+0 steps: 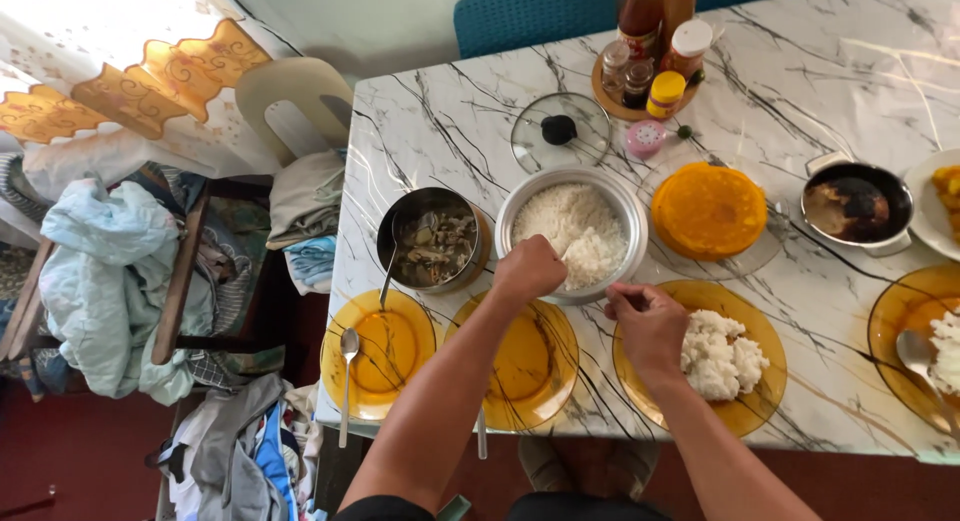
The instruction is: Setting a dining table and serving cooked rice from a rice cooker into individual plates.
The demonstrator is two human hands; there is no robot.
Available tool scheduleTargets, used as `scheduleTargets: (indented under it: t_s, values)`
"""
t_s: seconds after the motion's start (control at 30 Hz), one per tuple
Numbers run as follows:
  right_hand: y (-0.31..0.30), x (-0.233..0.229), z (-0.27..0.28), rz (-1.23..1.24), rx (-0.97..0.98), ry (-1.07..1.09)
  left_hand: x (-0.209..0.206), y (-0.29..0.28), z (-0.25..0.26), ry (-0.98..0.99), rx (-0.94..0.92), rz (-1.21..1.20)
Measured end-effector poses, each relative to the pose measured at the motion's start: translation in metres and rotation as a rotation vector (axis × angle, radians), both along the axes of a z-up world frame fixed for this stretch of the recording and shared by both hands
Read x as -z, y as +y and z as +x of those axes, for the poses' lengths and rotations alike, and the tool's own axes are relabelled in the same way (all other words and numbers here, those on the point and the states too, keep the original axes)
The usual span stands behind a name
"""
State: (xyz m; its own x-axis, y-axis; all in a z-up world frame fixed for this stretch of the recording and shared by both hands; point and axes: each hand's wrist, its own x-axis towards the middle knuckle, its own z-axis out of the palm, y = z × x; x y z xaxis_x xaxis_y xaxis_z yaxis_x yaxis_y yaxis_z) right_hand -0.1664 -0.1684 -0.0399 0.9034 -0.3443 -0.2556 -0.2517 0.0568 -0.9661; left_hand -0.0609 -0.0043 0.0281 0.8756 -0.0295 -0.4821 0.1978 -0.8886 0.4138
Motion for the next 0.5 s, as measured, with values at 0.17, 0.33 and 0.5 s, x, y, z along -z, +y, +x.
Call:
scheduleTargets:
  t_s: [0.17,0.33,0.5]
  values:
    - [0.001,-0.004,-0.001,-0.053,0.001,-0.013,0.102,0.027,0.039,-0.079,0.415,-0.020]
    - [-0.001,-0.012,0.000,-0.068,-0.020,0.000,0.060,0.028,0.028,0.142,-0.101,-0.367]
    - [-0.002,-0.012,-0.001,-0.039,-0.028,0.002,0.044,0.022,0.002,-0.126,0.065,-0.183]
